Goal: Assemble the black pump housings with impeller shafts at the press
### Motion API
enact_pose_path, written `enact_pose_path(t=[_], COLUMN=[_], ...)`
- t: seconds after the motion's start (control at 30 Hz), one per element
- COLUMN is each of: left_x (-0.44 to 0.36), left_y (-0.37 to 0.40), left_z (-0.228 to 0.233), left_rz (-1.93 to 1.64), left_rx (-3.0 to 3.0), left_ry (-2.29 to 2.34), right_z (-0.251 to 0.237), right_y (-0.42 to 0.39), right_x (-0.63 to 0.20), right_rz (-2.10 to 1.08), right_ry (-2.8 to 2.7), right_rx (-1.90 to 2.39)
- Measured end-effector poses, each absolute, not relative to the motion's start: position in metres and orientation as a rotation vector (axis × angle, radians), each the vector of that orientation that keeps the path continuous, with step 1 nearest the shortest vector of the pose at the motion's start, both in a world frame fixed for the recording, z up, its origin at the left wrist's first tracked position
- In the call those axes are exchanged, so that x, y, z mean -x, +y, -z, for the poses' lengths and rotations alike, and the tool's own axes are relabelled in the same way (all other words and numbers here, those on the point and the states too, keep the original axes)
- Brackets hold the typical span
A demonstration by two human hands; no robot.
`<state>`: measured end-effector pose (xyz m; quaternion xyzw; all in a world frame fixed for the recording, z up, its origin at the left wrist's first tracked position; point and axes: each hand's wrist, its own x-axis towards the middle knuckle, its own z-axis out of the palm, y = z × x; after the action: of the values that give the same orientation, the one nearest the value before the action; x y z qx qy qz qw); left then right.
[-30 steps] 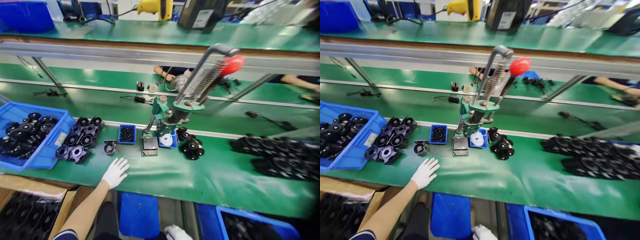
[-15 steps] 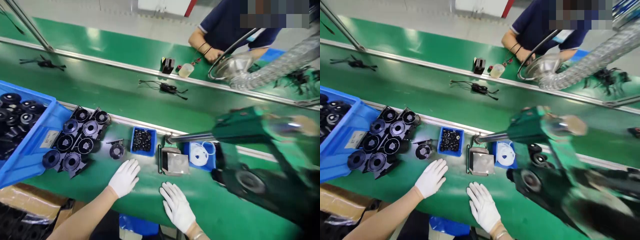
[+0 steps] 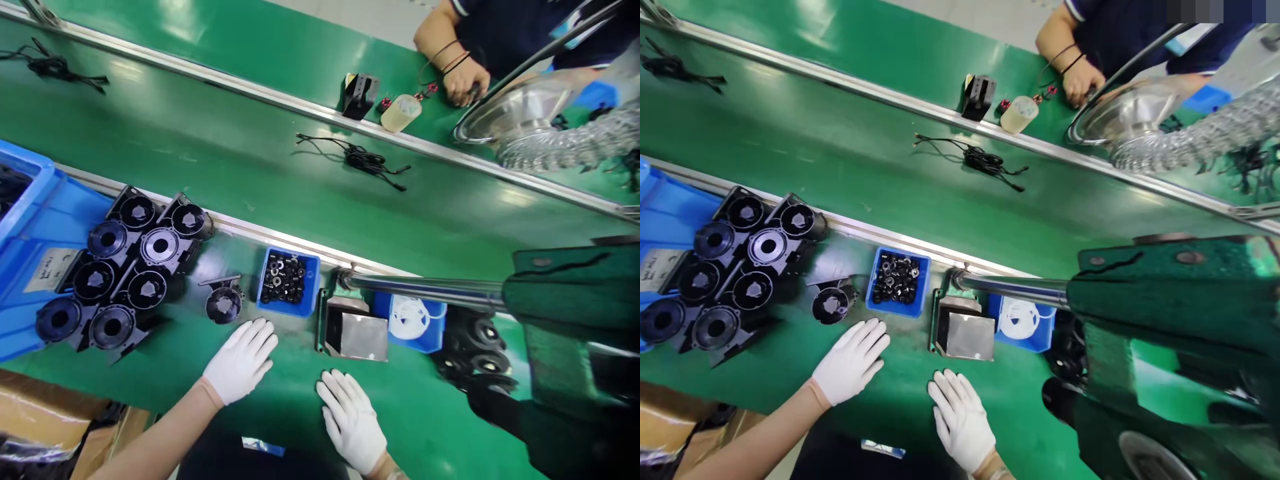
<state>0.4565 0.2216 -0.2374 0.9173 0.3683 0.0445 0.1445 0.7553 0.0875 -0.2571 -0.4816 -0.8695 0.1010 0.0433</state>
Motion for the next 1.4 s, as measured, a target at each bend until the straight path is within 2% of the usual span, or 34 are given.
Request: enact_pose_path(t=[0.17, 0.83, 1.1, 1.4], left_x=[-0.457, -0.457, -0.457, -0.456], left_y=[0.220, 0.222, 0.214, 0.200], left_z=[0.237, 0.232, 0.238, 0.254], left_rz=[-0.167, -0.081, -0.191, -0.476], left_rx=[-2.636, -2.708, -2.767, -2.798], left_ry=[1.095, 1.034, 1.078, 1.183], right_z=[0.252, 0.263, 0.269, 0.272], right_y=[0.089, 0.080, 0.079, 0.076], right_x=[-0.751, -0.763, -0.766, -0.765], right_rz=[-0.329, -0.213, -0.099, -0.036], right_ry=[-2.511, -2.604, -2.587, -2.417], right_rx=[1.538, 1.461, 1.441, 1.417])
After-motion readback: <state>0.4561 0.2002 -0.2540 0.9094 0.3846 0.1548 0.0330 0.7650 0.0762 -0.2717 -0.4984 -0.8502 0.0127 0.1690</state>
